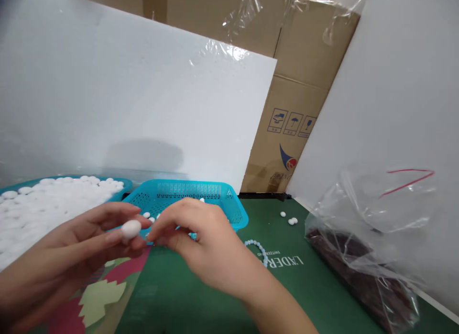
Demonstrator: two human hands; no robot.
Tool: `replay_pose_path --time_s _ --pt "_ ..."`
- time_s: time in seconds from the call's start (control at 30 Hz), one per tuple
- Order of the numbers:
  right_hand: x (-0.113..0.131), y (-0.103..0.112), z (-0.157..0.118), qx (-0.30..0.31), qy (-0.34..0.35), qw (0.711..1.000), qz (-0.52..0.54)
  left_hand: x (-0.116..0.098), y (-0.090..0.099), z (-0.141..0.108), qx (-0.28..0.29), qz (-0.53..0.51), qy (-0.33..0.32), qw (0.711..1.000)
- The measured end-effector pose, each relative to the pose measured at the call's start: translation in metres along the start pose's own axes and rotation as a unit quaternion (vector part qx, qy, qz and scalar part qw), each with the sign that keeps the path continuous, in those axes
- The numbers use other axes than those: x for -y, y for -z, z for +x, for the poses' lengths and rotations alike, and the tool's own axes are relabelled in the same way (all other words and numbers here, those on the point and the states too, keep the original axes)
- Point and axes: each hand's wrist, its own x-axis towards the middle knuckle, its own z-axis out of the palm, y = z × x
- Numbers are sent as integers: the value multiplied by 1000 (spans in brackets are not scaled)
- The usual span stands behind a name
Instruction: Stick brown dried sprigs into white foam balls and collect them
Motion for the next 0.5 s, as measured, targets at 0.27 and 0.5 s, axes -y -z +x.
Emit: replay_pose_path --time_s 0.27,0.5 --pt "3 -2 -1 7 -4 1000 5 -1 -4 -5 2 4 -3 1000" --pt "4 -6 0 -3 17 998 -59 6 -5 -7 -18 -98 -12 995"
